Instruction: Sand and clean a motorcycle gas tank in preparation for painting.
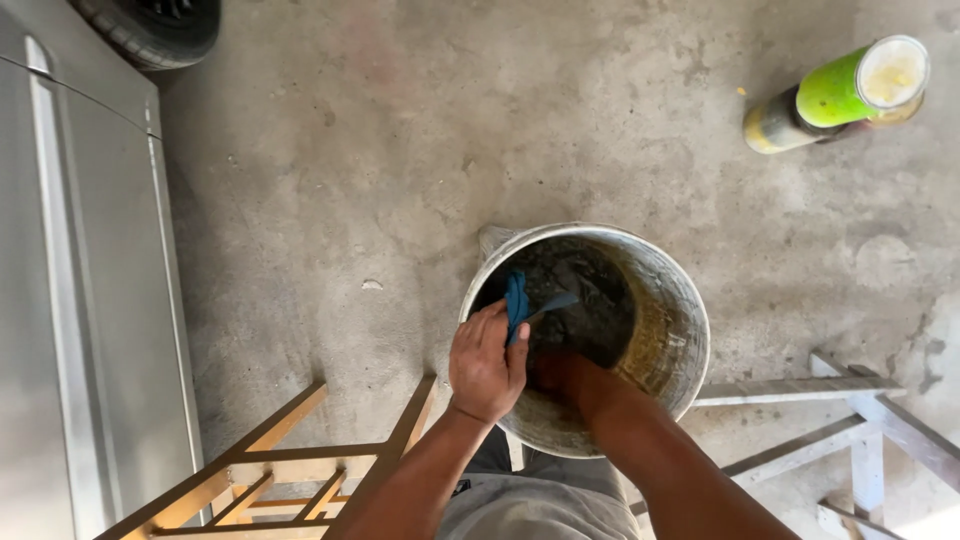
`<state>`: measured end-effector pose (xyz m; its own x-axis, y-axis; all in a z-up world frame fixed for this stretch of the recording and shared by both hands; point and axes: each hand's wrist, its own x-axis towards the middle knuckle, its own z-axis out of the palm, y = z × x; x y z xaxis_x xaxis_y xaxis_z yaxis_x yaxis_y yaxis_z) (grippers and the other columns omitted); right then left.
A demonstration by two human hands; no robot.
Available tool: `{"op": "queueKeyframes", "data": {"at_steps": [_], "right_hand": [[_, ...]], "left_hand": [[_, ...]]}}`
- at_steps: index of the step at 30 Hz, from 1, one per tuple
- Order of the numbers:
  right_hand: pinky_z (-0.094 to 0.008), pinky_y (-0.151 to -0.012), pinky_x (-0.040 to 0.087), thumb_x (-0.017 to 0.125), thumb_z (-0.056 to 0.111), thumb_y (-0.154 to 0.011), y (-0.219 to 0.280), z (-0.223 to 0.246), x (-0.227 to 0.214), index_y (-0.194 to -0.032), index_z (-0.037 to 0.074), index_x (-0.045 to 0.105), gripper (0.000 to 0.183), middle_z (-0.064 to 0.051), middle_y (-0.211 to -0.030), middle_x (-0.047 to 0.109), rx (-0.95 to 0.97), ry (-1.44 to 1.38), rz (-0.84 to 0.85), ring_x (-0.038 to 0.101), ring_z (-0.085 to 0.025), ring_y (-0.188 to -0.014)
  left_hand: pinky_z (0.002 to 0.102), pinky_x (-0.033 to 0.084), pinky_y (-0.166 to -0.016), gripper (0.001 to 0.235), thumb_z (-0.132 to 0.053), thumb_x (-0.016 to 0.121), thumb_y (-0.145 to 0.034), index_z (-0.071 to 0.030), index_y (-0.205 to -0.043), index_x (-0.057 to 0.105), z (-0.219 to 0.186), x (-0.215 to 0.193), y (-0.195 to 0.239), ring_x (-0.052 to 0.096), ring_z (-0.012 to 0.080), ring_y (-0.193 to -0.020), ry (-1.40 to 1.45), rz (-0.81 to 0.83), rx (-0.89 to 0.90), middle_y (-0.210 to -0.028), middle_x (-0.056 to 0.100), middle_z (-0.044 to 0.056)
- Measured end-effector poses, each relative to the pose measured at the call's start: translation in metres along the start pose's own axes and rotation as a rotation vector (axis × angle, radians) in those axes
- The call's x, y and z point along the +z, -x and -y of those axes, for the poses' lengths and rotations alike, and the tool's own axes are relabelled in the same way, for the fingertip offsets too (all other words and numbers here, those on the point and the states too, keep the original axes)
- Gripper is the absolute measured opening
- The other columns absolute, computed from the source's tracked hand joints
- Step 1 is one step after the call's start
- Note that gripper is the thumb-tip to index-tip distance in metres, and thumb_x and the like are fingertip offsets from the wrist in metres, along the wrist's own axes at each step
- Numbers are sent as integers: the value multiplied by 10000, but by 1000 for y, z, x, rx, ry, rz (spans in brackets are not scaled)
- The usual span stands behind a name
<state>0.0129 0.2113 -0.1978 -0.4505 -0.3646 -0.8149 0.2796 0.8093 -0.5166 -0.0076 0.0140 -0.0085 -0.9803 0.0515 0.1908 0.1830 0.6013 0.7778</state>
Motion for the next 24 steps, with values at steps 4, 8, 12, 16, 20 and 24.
{"op": "queueKeyframes", "data": {"at_steps": [4,8,12,16,20,24], "right_hand": [[-455,-940,549,700,190,-847,2,-9,25,-1251,120,702,411,-140,-1217,708,24,-65,35,680,-299,-1079],[-450,-932,553,709,183,-843,-3,-19,34,-1253,118,698,416,-135,-1206,713,47,-110,56,683,-290,-1068],[-446,-923,557,718,176,-839,6,-28,45,-1255,115,694,421,-131,-1195,717,87,-163,87,685,-281,-1057],[-441,-914,561,727,169,-835,-35,35,0,-1257,113,690,427,-126,-1183,721,111,-205,90,688,-272,-1046],[-436,-905,565,736,161,-831,-46,45,-14,-1259,110,686,433,-121,-1172,726,138,-247,92,691,-263,-1035],[-432,-897,569,745,154,-827,-32,46,-30,-1261,107,682,440,-117,-1161,730,164,-292,72,694,-254,-1024]], "left_hand": [[490,522,-871,187,-144,659,-1006,25,-1078,623,-1,-7,2,658,406,-1026,41,20,-22,-1158,687,227],[485,533,-885,192,-148,641,-1026,28,-1101,619,1,-7,-2,664,406,-1036,76,-16,-30,-1181,681,222],[479,535,-874,181,-141,634,-1037,22,-1115,622,2,-6,0,661,397,-1005,118,-10,-54,-1197,685,216],[480,529,-860,227,-140,645,-1023,40,-1159,618,1,-8,1,657,407,-1006,134,-26,-47,-1201,675,229],[469,544,-869,206,-122,641,-1026,31,-1163,618,2,-8,2,675,391,-1029,141,-20,-58,-1210,680,221],[476,542,-873,222,-116,651,-1014,48,-1160,617,2,-6,1,668,402,-1039,96,-36,-8,-1200,669,231]]}}
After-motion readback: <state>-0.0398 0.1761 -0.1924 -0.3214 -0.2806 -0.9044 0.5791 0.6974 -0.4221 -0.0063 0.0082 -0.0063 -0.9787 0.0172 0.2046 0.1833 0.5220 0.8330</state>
